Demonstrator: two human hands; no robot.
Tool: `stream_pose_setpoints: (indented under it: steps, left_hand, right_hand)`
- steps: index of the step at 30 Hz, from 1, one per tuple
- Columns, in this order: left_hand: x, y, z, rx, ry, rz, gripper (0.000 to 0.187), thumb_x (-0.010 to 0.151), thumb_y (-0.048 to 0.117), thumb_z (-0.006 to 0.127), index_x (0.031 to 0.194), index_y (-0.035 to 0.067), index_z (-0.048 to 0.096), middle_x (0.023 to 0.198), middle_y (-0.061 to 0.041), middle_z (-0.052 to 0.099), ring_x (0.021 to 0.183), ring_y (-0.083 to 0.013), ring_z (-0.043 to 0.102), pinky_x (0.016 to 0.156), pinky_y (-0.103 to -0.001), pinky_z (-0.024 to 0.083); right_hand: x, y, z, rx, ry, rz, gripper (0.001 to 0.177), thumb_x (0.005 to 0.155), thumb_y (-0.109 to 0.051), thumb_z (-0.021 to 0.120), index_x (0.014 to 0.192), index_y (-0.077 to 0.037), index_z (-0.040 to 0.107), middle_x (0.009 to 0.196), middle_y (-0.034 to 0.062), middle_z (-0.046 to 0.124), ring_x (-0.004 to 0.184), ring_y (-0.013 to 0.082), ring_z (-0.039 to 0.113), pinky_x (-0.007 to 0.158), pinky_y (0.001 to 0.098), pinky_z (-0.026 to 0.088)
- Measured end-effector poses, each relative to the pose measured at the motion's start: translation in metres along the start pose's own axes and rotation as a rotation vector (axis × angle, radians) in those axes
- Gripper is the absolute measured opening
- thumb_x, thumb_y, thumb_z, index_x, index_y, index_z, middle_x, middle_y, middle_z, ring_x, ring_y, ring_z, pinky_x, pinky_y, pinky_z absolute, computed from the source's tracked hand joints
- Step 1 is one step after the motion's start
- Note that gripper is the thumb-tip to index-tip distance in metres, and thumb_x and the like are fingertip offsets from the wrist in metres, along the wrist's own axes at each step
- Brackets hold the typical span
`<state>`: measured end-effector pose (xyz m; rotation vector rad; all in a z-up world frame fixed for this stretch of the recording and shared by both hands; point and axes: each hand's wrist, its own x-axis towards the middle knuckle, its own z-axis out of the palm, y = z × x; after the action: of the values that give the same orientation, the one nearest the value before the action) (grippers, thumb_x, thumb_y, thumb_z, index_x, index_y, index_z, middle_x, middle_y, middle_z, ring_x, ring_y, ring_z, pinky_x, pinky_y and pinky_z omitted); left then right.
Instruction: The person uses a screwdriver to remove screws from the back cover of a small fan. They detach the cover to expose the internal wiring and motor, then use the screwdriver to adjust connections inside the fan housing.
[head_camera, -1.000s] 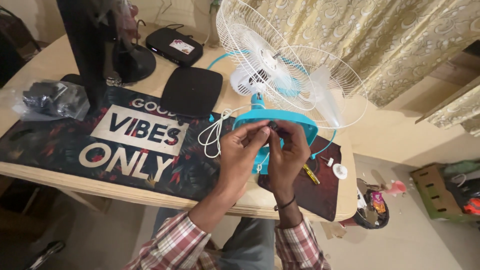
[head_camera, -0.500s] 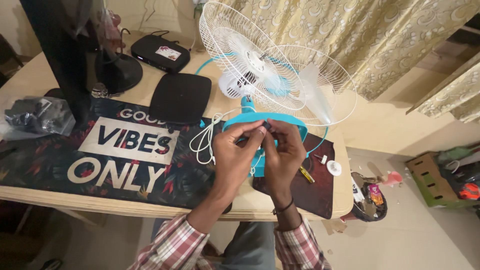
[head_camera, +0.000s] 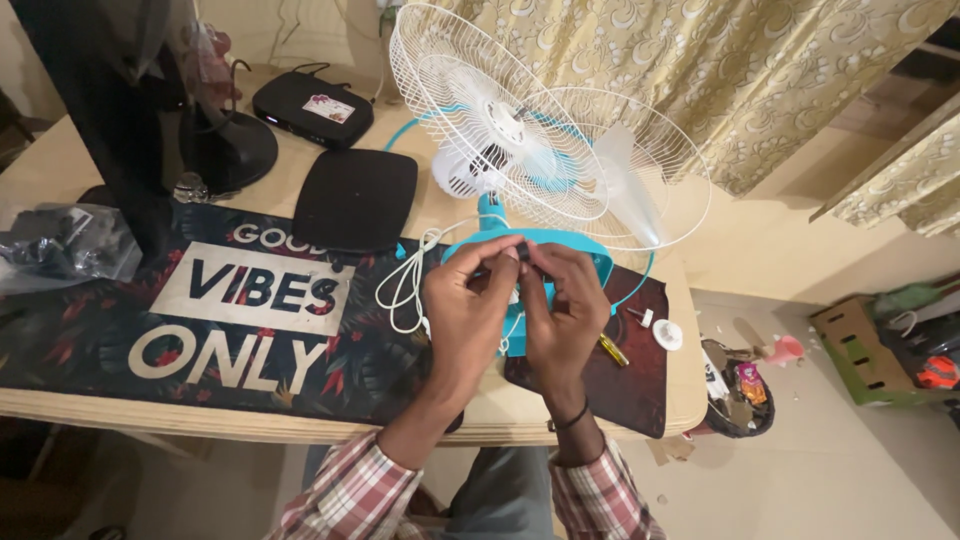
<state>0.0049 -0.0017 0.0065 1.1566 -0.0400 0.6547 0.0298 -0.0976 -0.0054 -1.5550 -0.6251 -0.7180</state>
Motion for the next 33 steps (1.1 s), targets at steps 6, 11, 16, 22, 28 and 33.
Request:
stream_pose_setpoints:
  steps: [6, 11, 16, 22, 28, 33]
  left_hand:
    - [0.0, 0.011, -0.003, 0.163, -0.012, 0.059, 0.017, 0.097, 0.004, 0.069, 0.111, -0.001, 0.077, 0.088, -0.002, 0.072, 0.076, -0.0033, 0.065, 0.068, -0.02, 0.055]
    - [0.004, 0.021, -0.006, 0.238, -0.057, 0.077, 0.014, 0.095, 0.004, 0.069, 0.108, -0.001, 0.071, 0.086, -0.002, 0.074, 0.075, -0.0047, 0.068, 0.068, -0.021, 0.056]
    - [0.011, 0.021, -0.008, 0.224, -0.073, 0.057, 0.013, 0.093, 0.002, 0.07, 0.105, -0.002, 0.066, 0.085, -0.003, 0.07, 0.076, -0.0057, 0.066, 0.067, -0.022, 0.055]
    - [0.025, 0.01, -0.048, 0.095, -0.08, 0.009, 0.016, 0.093, -0.003, 0.068, 0.109, -0.002, 0.068, 0.092, -0.004, 0.071, 0.085, -0.0088, 0.07, 0.078, -0.023, 0.057]
    - [0.036, 0.018, -0.138, 0.177, 0.077, -0.011, 0.019, 0.091, -0.004, 0.07, 0.11, -0.002, 0.067, 0.096, -0.006, 0.072, 0.089, -0.0116, 0.072, 0.085, -0.024, 0.059]
    - [0.025, 0.008, -0.196, 0.464, 0.168, 0.045, 0.021, 0.091, -0.005, 0.075, 0.11, -0.002, 0.068, 0.099, -0.007, 0.071, 0.088, -0.0101, 0.067, 0.082, -0.023, 0.054]
  right_hand:
    - [0.003, 0.002, -0.005, 0.241, -0.053, 0.084, 0.022, 0.1, 0.008, 0.068, 0.121, 0.002, 0.067, 0.122, 0.0088, 0.07, 0.104, 0.0086, 0.067, 0.087, 0.0224, 0.057]
    - [0.007, 0.003, -0.008, 0.206, -0.083, 0.183, 0.035, 0.097, 0.004, 0.069, 0.132, 0.0, 0.064, 0.112, 0.0038, 0.067, 0.096, 0.0056, 0.065, 0.08, 0.019, 0.055]
    - [0.01, 0.009, -0.008, 0.164, -0.096, 0.13, 0.028, 0.102, 0.003, 0.068, 0.129, 0.003, 0.069, 0.114, 0.0042, 0.063, 0.095, 0.0076, 0.062, 0.079, 0.0206, 0.052]
    - [0.007, 0.014, -0.017, 0.265, -0.035, 0.308, 0.02, 0.103, 0.0, 0.064, 0.123, 0.001, 0.069, 0.102, 0.0034, 0.071, 0.094, 0.0072, 0.068, 0.085, 0.0214, 0.055]
    - [-0.008, 0.004, -0.012, 0.158, -0.071, 0.207, 0.022, 0.097, -0.001, 0.071, 0.119, 0.0, 0.071, 0.107, 0.0042, 0.069, 0.092, 0.0088, 0.065, 0.079, 0.0223, 0.053]
    - [-0.033, -0.001, 0.022, 0.047, -0.275, 0.15, 0.022, 0.092, -0.006, 0.077, 0.114, -0.003, 0.073, 0.101, 0.0102, 0.076, 0.091, 0.015, 0.075, 0.079, 0.027, 0.06]
